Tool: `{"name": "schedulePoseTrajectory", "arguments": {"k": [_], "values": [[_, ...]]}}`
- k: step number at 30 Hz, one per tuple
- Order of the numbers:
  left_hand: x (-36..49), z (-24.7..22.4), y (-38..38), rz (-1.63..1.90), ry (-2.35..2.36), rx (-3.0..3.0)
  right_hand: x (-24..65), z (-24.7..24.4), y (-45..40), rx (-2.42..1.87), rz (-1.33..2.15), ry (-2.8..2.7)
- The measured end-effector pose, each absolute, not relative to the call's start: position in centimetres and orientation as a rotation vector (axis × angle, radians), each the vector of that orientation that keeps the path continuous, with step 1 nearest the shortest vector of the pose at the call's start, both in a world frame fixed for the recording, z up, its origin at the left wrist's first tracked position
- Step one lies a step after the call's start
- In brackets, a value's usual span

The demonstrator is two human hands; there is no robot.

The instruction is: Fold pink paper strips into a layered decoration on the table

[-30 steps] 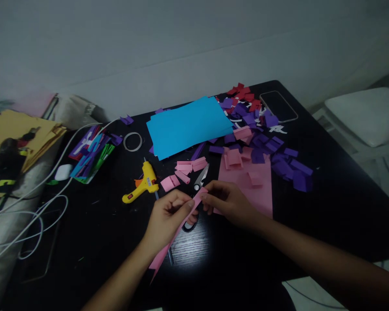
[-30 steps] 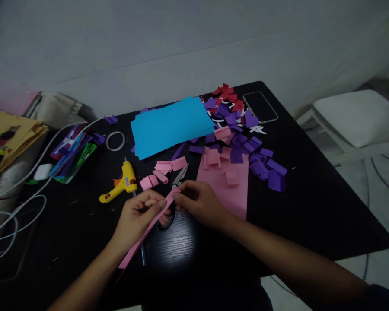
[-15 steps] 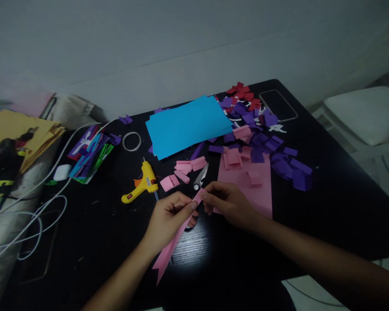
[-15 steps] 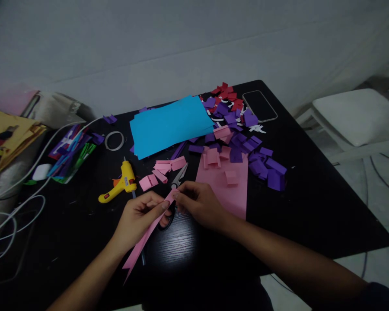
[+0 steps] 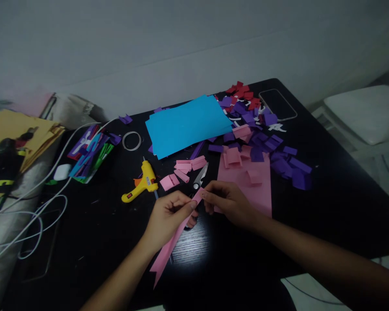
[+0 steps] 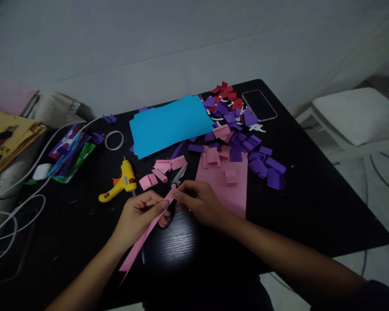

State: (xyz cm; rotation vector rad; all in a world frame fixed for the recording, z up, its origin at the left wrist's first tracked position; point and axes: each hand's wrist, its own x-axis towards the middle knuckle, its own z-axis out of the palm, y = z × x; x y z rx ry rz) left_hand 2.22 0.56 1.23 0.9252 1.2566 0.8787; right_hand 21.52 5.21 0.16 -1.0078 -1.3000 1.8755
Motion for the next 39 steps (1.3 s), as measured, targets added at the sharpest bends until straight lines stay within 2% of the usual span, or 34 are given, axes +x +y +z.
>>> {"name": "schedulePoseTrajectory", "arguments": {"k": [29, 39], "values": [[2.14, 0.65, 0.42, 0.846, 1.173, 0.89, 20.92, 0.04, 4.9, -0.907, 1.97, -1.302], [2.08, 1.53, 0.74, 0.81, 1.222, 0.891, 21.39, 0.18, 5.16, -1.054, 1.778, -1.346]]}}
